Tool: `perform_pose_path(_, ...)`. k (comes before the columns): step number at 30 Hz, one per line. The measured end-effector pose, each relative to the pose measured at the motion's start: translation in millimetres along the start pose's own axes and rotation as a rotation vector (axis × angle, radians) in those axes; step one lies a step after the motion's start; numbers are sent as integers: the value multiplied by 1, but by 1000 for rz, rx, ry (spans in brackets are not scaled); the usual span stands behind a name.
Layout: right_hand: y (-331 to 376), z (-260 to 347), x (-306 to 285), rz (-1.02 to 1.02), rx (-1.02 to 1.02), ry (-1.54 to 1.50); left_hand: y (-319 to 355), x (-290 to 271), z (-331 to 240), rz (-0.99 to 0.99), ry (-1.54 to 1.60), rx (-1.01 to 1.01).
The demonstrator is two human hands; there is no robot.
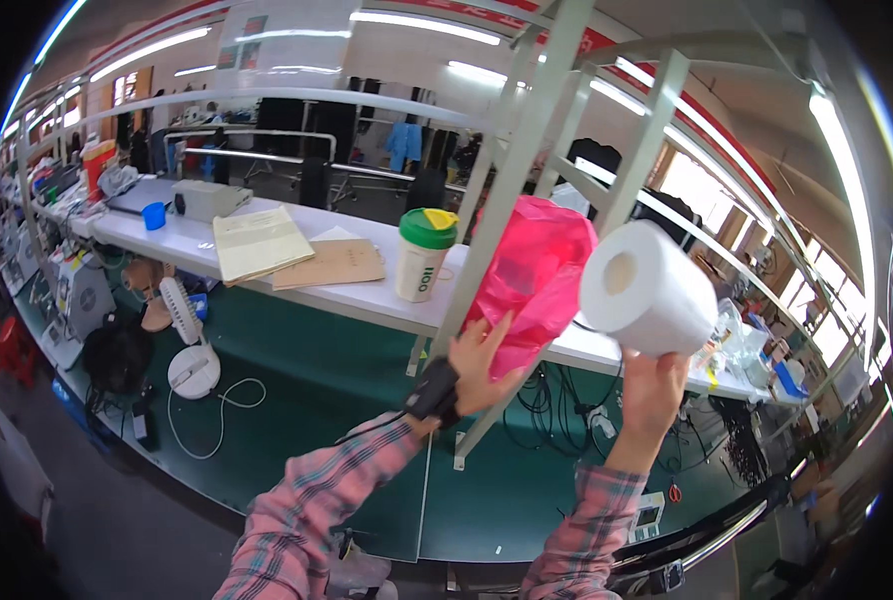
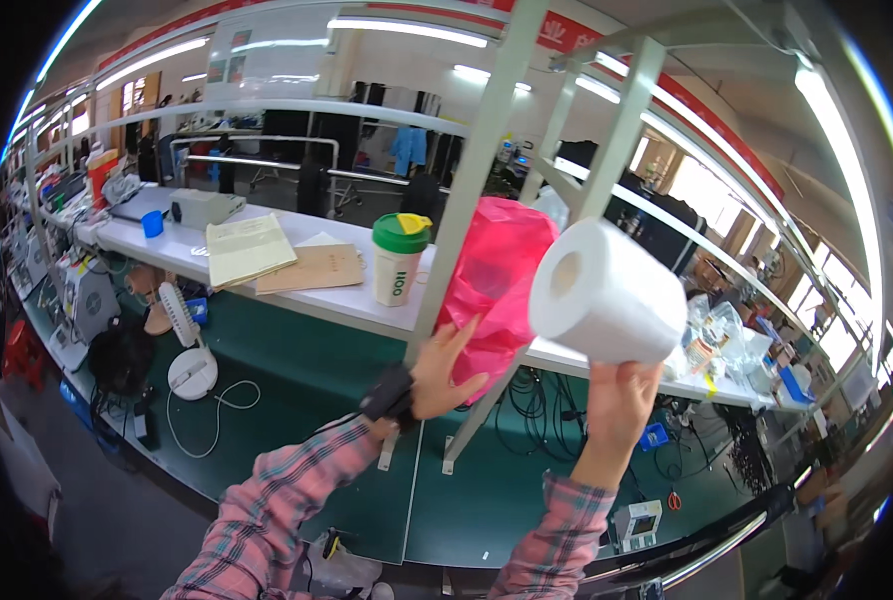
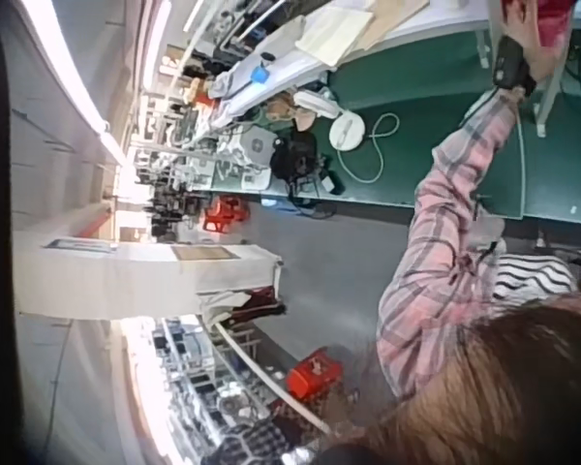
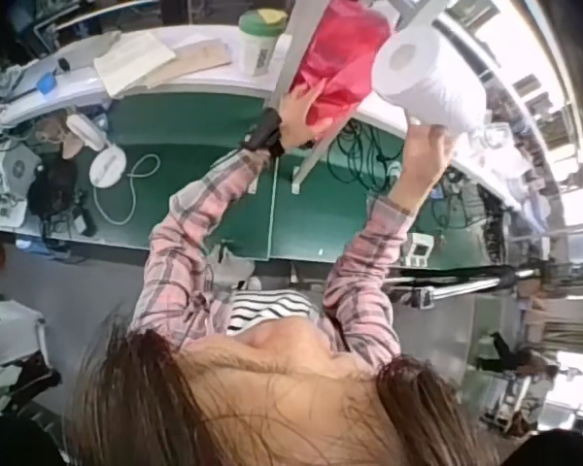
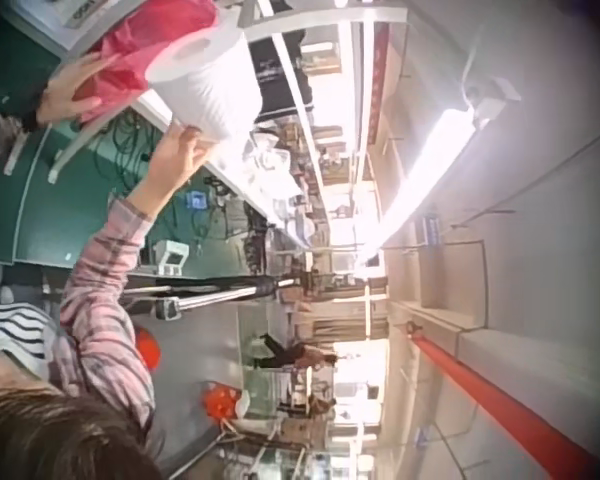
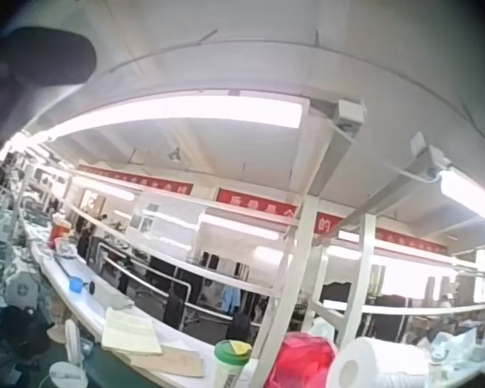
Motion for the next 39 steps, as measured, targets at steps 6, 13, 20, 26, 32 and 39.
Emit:
perform_pose_path(6,87,8,9,-96,123,347,62,-77,-42,-197,-103,127)
perform_pose_path(13,166,-20,19,-23,365,501,109,-78,-69,14,-102,121)
perform_pose_path(20,207,-35,13,76,491,571,140,-43,-40,157,39,9)
perform_pose_path(26,243,-41,6,6,544,623,162,-25,-30,216,-24,37)
perform_pose_path(32,278,-50,-20,-307,492,455,189,-19,-55,228,-66,127)
perform_pose_path(39,303,-58,-17,-595,632,-209,210,-12,-81,158,-211,302)
Point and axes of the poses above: each hand's wrist, its own y-axis away from the middle knuckle, its own x-axis out of the palm, z = x × y, the point moved 6 cm from there along -y, towards the middle knuckle, and after that the axes turned 10 degrees about -y, right-handed, at the moved point
